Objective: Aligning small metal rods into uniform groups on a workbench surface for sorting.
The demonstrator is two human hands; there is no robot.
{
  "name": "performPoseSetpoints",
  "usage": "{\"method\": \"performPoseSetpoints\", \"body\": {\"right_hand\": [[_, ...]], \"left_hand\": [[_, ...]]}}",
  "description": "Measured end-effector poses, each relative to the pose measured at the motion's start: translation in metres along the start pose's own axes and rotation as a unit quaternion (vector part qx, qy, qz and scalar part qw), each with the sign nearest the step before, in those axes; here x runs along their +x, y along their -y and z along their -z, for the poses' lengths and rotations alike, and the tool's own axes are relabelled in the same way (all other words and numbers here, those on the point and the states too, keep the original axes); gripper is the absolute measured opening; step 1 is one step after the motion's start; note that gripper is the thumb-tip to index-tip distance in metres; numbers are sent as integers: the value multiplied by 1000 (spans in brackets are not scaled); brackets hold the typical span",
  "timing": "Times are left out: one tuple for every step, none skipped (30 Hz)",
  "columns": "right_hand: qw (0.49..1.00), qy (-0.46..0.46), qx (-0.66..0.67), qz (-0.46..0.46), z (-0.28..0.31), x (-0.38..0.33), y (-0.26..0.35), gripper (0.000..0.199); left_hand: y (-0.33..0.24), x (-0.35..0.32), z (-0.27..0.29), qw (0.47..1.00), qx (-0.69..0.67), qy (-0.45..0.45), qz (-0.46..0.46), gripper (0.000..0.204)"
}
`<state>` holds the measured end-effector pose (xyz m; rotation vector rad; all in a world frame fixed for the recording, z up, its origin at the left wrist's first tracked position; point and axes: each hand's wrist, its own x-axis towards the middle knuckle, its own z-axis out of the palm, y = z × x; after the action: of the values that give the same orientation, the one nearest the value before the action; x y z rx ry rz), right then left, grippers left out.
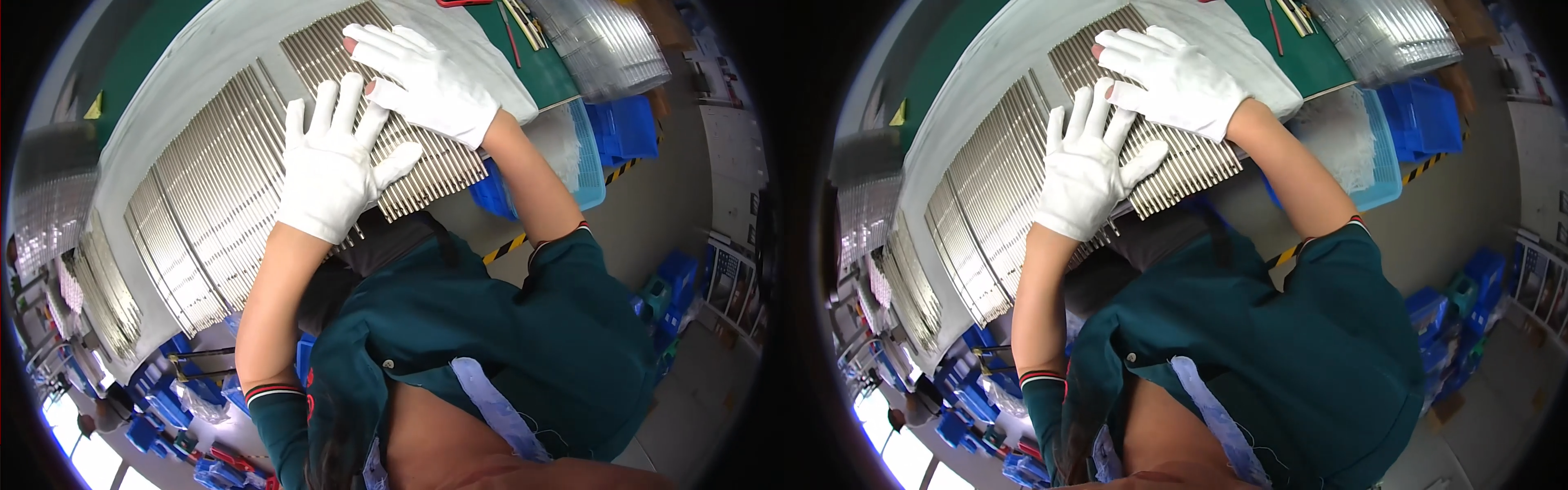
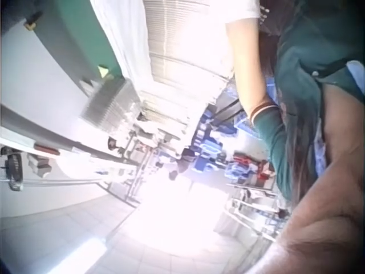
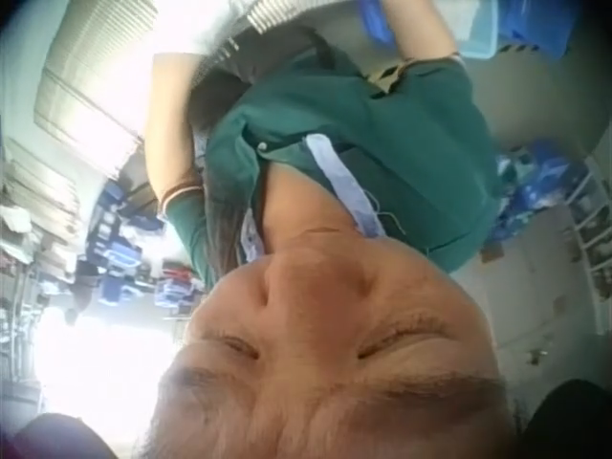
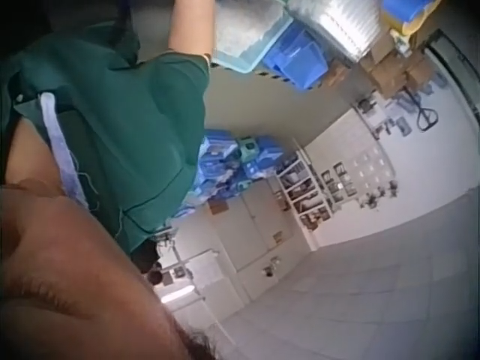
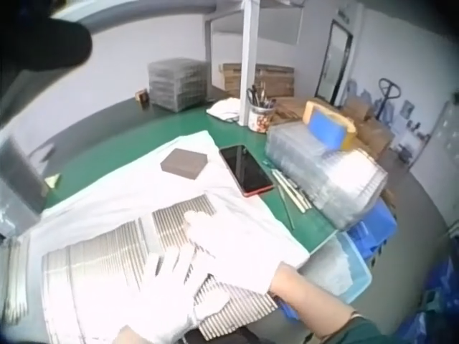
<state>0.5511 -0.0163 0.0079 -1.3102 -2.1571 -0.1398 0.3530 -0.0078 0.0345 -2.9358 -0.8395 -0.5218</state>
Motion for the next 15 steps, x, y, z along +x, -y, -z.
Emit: {"method": "performPoseSetpoints", "body": {"right_hand": [[992,-26,106,-66,-2,2,1,41],[983,-33,158,-87,-2,1,-1,46],[971,-57,204,-109,-4,-1,-3,46],[956,-80,250,-130,-6,-4,-4,46],[949,-85,265,-148,-3,-5,-3,44],[943,-114,274,-153,-4,-6,-4,44],[935,-143,283,-158,-5,-6,-5,44],[936,-171,269,-150,-4,-6,-5,43],[927,-172,285,-171,2,-6,-2,43],[918,-174,299,-194,9,-7,0,43],[926,-193,262,-192,11,-9,-2,41],[922,-206,267,-189,14,-6,-1,41],[919,-218,270,-187,17,-4,1,40],[916,-211,279,-196,15,-10,-3,41],[910,-235,286,-187,13,-4,0,42]], "left_hand": [[1,0,0,1000,3,15,1,65],[2,-1,1,1000,5,29,0,64],[3,-6,2,999,16,47,0,64],[5,-12,3,998,19,61,8,65],[8,-17,5,997,22,75,14,65],[11,-21,11,995,19,99,27,66],[13,-23,17,992,30,120,36,67],[16,-27,19,990,61,122,27,70],[15,-26,17,991,62,117,21,71],[15,-22,17,992,62,111,14,72],[7,-11,17,993,53,105,6,72],[1,1,15,995,34,96,-1,71],[-7,10,13,997,10,78,-15,71],[-12,20,1,997,-12,66,-44,71],[-15,27,-9,996,-37,65,-47,71]]}}
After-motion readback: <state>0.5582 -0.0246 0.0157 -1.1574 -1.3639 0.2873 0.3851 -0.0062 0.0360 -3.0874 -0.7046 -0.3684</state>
